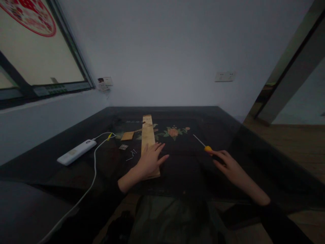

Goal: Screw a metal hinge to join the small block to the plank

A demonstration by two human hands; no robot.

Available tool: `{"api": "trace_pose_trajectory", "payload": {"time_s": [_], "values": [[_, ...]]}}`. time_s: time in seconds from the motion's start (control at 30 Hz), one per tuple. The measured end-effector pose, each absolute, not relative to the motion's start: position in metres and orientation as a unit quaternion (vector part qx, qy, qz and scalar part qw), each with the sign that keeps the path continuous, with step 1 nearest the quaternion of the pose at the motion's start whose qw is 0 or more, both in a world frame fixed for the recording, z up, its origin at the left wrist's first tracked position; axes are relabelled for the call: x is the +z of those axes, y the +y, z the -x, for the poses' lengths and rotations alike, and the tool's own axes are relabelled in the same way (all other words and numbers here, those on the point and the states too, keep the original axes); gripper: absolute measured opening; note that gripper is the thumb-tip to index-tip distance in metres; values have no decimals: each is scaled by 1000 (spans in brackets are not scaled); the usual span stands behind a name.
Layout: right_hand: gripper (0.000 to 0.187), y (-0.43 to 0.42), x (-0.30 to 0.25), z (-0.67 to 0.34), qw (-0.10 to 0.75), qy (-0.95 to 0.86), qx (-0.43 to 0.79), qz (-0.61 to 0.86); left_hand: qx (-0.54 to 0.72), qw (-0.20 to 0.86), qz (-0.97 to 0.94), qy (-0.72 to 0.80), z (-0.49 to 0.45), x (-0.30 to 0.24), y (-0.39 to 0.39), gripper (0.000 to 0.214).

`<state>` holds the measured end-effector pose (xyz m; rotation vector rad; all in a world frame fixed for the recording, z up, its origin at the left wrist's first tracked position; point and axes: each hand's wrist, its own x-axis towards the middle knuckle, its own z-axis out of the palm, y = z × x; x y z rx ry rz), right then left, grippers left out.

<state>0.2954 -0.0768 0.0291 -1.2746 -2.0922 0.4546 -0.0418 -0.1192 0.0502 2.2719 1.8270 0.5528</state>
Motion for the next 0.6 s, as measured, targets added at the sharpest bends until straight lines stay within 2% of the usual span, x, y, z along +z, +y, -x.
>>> {"api": "trace_pose_trajectory", "payload": {"time_s": [0.17,0.27,0.37,0.47,0.53,0.6], "values": [[48,-104,60,-203,396,-822,219,346,359,431,-693,453,1,63,-119,51],[59,-104,66,-156,414,-832,189,316,493,550,-526,422,-12,59,-110,51],[64,-95,69,-126,420,-837,168,309,582,563,-408,421,-7,58,-96,47],[66,-80,69,-119,405,-850,174,290,619,522,-413,417,23,60,-76,45],[63,-67,65,-124,410,-844,181,293,627,460,-454,435,55,61,-61,47],[55,-52,56,-133,420,-831,193,309,628,335,-483,511,95,61,-47,44]]}}
